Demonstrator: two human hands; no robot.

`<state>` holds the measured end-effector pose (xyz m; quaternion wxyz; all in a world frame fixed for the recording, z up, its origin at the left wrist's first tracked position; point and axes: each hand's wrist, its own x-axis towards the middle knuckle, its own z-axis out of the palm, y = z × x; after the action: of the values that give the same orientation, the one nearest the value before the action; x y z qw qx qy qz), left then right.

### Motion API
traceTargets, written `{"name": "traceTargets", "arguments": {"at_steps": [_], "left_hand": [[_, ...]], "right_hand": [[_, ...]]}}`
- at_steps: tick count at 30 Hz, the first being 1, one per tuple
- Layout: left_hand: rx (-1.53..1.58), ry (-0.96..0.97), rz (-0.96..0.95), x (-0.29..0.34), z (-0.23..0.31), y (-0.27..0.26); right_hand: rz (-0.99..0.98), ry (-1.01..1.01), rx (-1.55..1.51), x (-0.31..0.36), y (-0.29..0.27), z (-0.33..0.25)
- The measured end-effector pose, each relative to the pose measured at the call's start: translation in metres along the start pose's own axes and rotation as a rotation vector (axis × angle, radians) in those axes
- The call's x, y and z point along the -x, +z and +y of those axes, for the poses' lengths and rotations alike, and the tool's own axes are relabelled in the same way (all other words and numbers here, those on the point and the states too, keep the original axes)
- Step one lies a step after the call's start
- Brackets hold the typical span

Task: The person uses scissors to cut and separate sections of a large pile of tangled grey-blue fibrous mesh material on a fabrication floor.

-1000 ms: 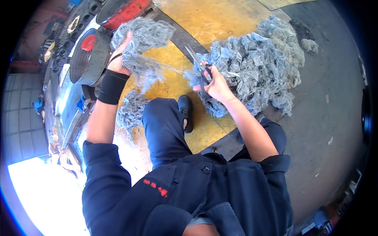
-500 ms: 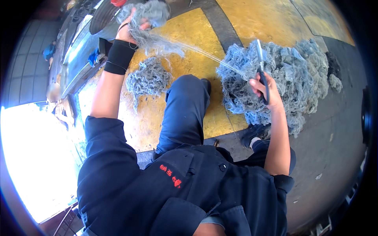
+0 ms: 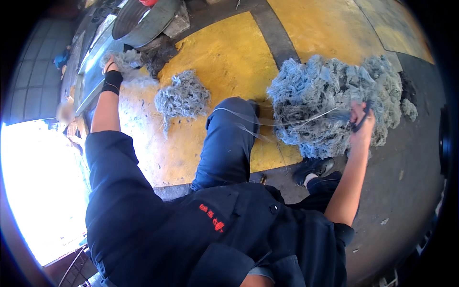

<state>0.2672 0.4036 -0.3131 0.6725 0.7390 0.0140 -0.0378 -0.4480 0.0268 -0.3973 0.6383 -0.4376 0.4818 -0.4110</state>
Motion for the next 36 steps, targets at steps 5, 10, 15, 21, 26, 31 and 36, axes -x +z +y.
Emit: {"name": "traceTargets", "arguments": {"at_steps": [5,10,15,21,26,31,36], "left_hand": [[-0.440,0.105,0.071,0.033,0.001,0.002],[-1.163,-0.251,-0.515,-0.061,-0.053,-0.099],[-0.949,-0.100,-0.788,0.077,-0.101,0.138],[-0.572,0.296,-1.669,0.452,-0.026,0.324],[-0.479,0.614,-1.918,0.564,-0.044,0.364],[-0.547,0.483,-1.499,0.511,-0.082,0.399],[-0.215,-0.035,-1.368,0.502,-0.002,0.384]], "right_hand": [[0.351,-0.081,0.014,0.006,-0.033,-0.031],[0.057,-0.179,0.160,0.005,-0.005,-0.052],[0.000,-0.116,0.133,0.030,-0.016,-0.080],[-0.104,-0.155,0.053,0.040,-0.015,-0.084],[-0.301,-0.093,-0.116,0.047,-0.001,-0.082],[0.227,-0.144,0.391,0.025,-0.039,-0.067],[0.251,0.135,0.796,0.022,-0.022,-0.009]]}}
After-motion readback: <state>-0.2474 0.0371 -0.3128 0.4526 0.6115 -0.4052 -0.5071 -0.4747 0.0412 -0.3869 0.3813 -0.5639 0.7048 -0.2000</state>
